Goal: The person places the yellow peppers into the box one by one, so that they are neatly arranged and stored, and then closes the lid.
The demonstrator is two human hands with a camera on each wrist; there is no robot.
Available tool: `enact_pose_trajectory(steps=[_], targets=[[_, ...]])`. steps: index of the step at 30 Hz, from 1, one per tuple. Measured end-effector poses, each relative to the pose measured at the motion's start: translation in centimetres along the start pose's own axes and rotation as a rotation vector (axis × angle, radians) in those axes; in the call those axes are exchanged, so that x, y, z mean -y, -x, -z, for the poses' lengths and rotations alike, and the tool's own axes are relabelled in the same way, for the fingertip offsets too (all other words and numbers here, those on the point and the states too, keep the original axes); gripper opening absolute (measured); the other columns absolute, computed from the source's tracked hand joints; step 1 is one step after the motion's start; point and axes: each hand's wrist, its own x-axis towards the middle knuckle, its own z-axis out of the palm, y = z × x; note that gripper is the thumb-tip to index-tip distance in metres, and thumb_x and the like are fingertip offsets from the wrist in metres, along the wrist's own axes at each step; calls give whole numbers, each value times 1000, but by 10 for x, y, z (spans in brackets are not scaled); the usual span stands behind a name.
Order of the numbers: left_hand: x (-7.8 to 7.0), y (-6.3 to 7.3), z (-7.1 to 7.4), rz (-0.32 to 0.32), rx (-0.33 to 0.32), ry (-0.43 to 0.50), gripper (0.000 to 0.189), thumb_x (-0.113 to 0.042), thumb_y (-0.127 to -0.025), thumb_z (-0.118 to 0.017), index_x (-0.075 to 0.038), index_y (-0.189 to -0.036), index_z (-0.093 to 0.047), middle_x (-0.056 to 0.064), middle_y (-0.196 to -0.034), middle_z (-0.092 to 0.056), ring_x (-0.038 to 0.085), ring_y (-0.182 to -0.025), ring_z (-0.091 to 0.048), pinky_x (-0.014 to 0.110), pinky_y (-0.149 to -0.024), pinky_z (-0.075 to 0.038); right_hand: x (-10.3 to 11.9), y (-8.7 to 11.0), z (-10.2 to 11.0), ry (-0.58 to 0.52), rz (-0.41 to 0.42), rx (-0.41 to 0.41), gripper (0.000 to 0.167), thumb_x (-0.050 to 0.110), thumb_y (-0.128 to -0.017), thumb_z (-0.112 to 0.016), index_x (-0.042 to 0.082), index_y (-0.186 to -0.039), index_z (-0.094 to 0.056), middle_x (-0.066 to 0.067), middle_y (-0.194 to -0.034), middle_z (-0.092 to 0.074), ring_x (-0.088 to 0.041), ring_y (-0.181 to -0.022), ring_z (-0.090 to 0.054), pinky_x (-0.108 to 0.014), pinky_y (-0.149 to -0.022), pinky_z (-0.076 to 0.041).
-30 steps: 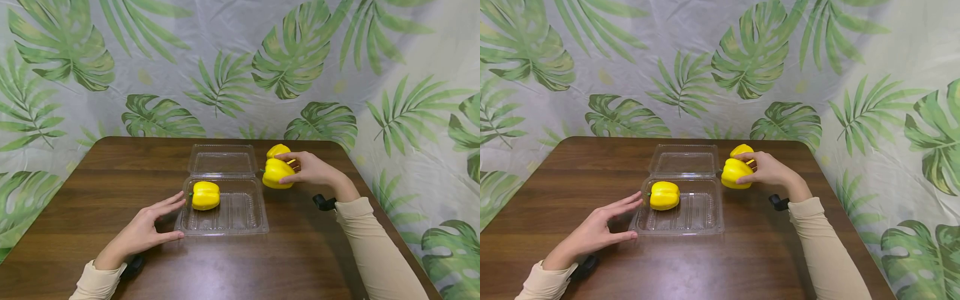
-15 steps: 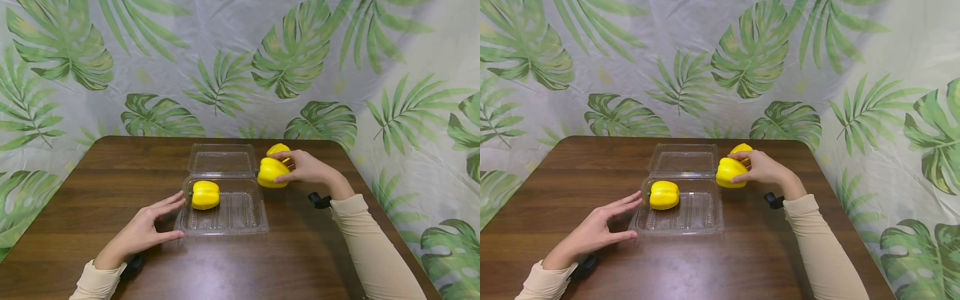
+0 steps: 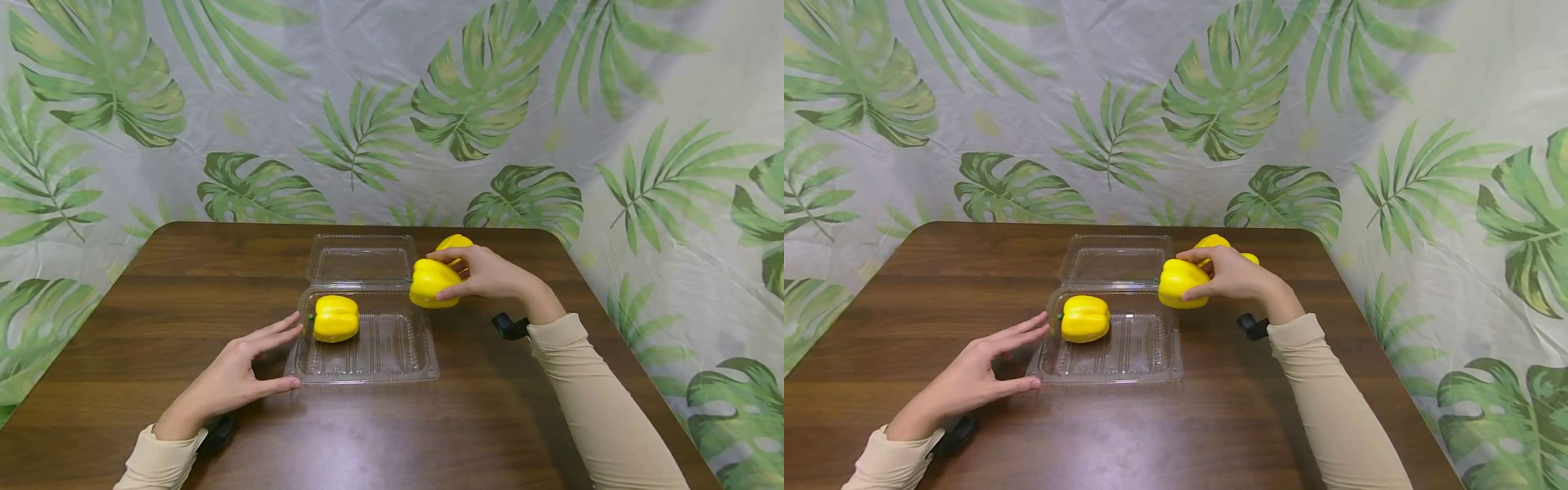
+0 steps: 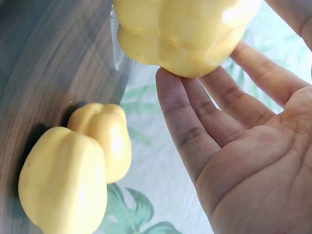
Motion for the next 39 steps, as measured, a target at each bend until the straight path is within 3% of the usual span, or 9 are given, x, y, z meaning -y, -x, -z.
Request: enact_pose_trajectory(steps=[8,16,39], targets=[[0,0,0,5,3,0,80,-42,-83,-94,-14,-151,-64,6,-166,-52,34,-146,-58,4,-114,-27,6,-7,-4,-28,3,16,80,28,-88,-91,13,-157,-56,-10,-145,-64,-29,-117,-72,-44,-99,-60],[0,1,0,9,5,-5,79,-44,-84,-93,-15,-152,-63,5,-166,-52,34,-146,-58,6,-115,-29,10,-14,-7,-62,38,46,75,24,-90,-90,8,-155,-56,-13,-145,-64,-31,-120,-71,-48,-105,-57],[2,1,1,13,8,2,80,-45,-83,-93,-17,-152,-63,5,-166,-52,34,-146,-57,5,-114,-28,29,-28,-19,-56,43,116,75,27,-90,-90,12,-154,-56,-5,-147,-66,-23,-122,-68,-45,-108,-55]])
